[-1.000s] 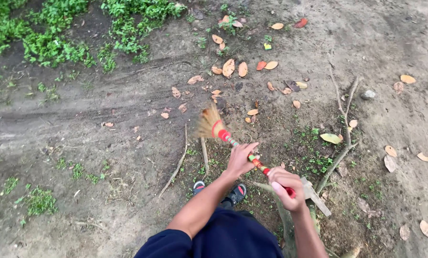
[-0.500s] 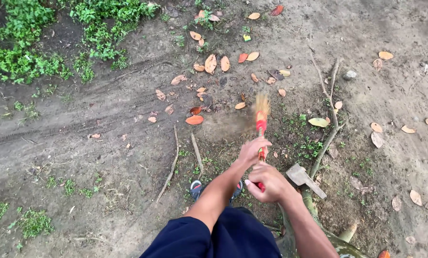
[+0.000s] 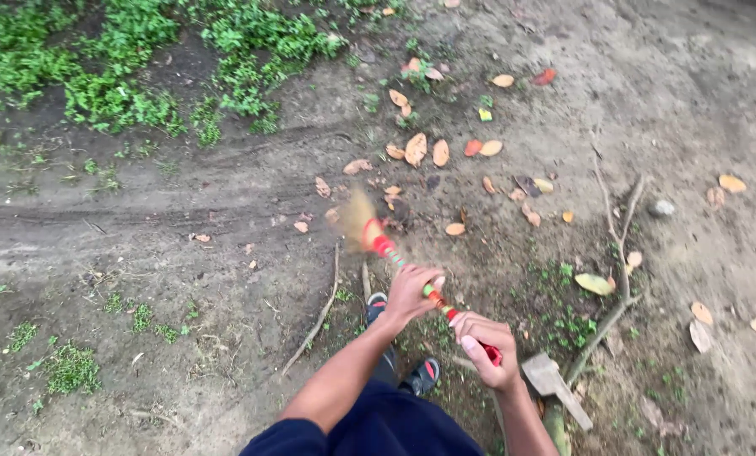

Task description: Sweeping fallen leaves and debris from a dirt path using a small hand broom.

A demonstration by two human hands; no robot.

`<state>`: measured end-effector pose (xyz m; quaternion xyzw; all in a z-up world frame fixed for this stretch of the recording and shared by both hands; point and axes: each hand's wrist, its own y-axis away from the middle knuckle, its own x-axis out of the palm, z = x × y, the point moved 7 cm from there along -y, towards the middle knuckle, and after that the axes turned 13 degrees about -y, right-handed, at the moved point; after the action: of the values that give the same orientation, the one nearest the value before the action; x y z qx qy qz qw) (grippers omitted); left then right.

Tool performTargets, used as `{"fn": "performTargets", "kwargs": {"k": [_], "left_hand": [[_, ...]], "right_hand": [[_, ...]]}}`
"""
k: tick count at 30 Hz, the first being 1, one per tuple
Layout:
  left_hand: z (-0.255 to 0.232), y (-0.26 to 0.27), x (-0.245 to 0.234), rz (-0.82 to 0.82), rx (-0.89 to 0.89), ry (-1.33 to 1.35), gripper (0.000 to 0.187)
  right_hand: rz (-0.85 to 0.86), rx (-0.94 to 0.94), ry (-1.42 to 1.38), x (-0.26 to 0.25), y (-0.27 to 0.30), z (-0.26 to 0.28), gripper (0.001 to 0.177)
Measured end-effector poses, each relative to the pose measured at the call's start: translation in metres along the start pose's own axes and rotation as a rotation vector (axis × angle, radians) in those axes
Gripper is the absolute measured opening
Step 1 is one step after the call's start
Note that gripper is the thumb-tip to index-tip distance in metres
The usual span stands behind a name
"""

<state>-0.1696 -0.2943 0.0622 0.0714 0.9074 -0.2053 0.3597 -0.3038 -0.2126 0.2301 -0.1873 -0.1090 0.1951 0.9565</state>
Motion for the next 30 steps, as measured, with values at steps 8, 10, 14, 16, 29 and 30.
{"fn": "performTargets", "kwargs": {"k": [8, 10, 14, 16, 29, 30], "left_hand": [[0.131, 0.027, -0.038, 0.127, -0.266, -0.257, 0.035], [0.151, 0.027, -0.027, 0.202, -0.282, -0.282, 0.035], [0.164, 0.011, 0.028, 0.327, -0.162, -0.136, 0.037], [0.15, -0.006, 0.052, 0.396, -0.083, -0.058, 0.029], [0.062, -0.105, 0.131, 0.363, 0.25, 0.223, 0.044], [0.054, -0.115, 0.114, 0.333, 0.286, 0.23, 0.044]], "right_hand": [[0.191, 0.233, -0.084, 0.046, -0.069, -0.101, 0.028], [0.222, 0.28, -0.051, 0.048, -0.071, -0.128, 0.031], [0.196, 0.353, 0.117, 0.029, -0.065, -0.157, 0.039], [0.154, 0.35, 0.133, 0.011, -0.064, -0.149, 0.038], [-0.07, 0.321, 0.667, 0.01, -0.112, -0.08, 0.03], [-0.012, 0.249, 0.684, 0.021, -0.122, -0.075, 0.03]]}}
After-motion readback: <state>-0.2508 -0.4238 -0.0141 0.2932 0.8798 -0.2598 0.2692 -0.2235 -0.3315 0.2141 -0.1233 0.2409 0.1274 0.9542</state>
